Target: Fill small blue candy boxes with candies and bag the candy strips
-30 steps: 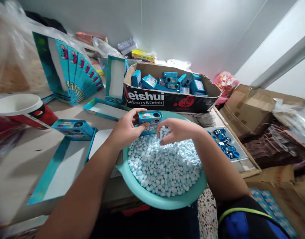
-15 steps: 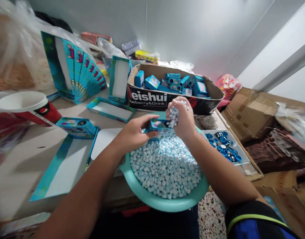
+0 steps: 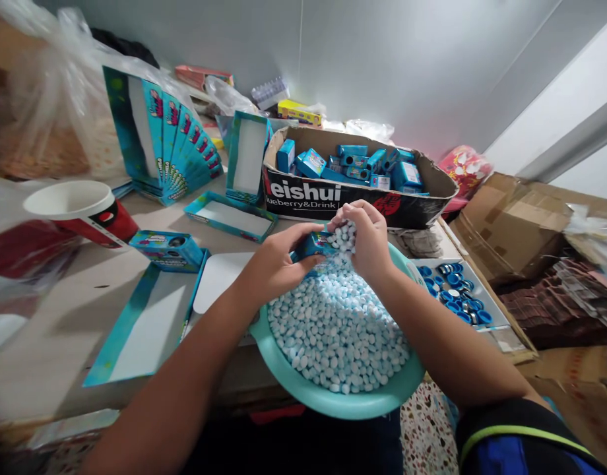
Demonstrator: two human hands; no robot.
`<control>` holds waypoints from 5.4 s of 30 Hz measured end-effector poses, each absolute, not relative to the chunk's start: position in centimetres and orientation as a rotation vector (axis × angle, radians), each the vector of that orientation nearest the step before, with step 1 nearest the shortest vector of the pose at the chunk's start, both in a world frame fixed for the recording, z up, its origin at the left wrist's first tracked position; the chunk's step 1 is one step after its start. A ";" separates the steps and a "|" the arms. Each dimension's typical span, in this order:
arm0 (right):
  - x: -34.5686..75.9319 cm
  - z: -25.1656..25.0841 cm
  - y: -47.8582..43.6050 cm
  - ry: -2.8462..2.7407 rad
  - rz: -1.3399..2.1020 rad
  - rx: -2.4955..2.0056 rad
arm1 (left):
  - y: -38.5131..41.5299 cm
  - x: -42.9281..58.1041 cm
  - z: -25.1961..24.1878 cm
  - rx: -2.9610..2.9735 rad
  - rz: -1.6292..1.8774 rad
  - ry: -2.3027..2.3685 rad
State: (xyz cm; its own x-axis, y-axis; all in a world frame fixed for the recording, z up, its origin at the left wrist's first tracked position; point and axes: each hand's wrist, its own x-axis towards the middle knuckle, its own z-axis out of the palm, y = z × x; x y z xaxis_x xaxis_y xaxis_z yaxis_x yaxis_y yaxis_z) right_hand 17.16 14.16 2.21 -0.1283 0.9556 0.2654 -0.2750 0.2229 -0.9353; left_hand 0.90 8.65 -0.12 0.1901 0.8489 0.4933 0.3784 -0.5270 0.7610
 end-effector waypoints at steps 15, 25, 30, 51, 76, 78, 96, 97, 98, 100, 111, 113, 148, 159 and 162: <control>18.4 2.8 14.0 -2.107 0.538 -0.719 | 9.8 0.1 -1.1 1.774 1.417 1.121; 19.9 3.0 15.3 -2.176 0.606 -0.927 | 9.7 0.1 -1.3 1.775 1.377 1.207; 20.5 3.3 15.7 -2.122 0.548 -1.060 | 9.9 0.1 -1.6 1.738 1.389 1.214; 20.0 2.1 17.0 -1.855 1.089 -1.030 | 9.5 0.1 -0.1 1.587 1.546 1.202; 19.7 0.8 15.4 -2.726 1.040 -1.059 | 3.0 -13.2 0.1 1.499 1.463 1.549; 19.6 0.9 15.2 -2.748 1.084 -1.091 | 3.3 -13.2 -0.3 1.499 1.335 1.552; 19.6 0.7 15.1 -2.862 1.098 -1.283 | 3.5 -13.2 0.6 1.095 2.196 1.345; 19.5 0.7 15.1 -2.856 1.105 -1.282 | 3.6 -13.3 0.6 1.032 2.246 1.359; 19.5 0.7 15.2 -2.851 1.111 -1.279 | 3.7 -13.5 0.6 0.981 2.284 1.379; 19.5 0.8 15.2 -2.850 1.114 -1.276 | 3.8 -13.6 0.7 0.911 2.370 1.412; 19.6 0.9 15.1 -2.965 1.005 -1.304 | 3.5 -13.2 0.8 0.902 2.436 1.377; 19.6 1.0 15.1 -2.972 1.002 -1.301 | 3.7 -13.2 0.6 0.910 2.422 1.384; 16.9 3.6 13.7 -2.551 1.013 -1.050 | 4.3 -13.3 -0.3 0.918 2.344 1.484; 7.6 5.4 12.7 -2.634 0.793 -0.932 | 4.3 -13.9 -1.1 0.998 2.453 1.606; 6.3 5.2 12.8 -2.839 0.508 -0.831 | 4.3 -14.0 -1.2 0.973 2.457 1.565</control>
State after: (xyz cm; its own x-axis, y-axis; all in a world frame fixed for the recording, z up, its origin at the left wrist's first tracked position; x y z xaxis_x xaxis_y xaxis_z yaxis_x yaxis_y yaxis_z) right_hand 6.33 12.79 5.21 -0.8375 0.5451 0.0390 0.4978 0.7903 -0.3571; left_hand -14.00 4.29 -1.21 -0.7970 0.3785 0.4707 0.2665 -0.4789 0.8364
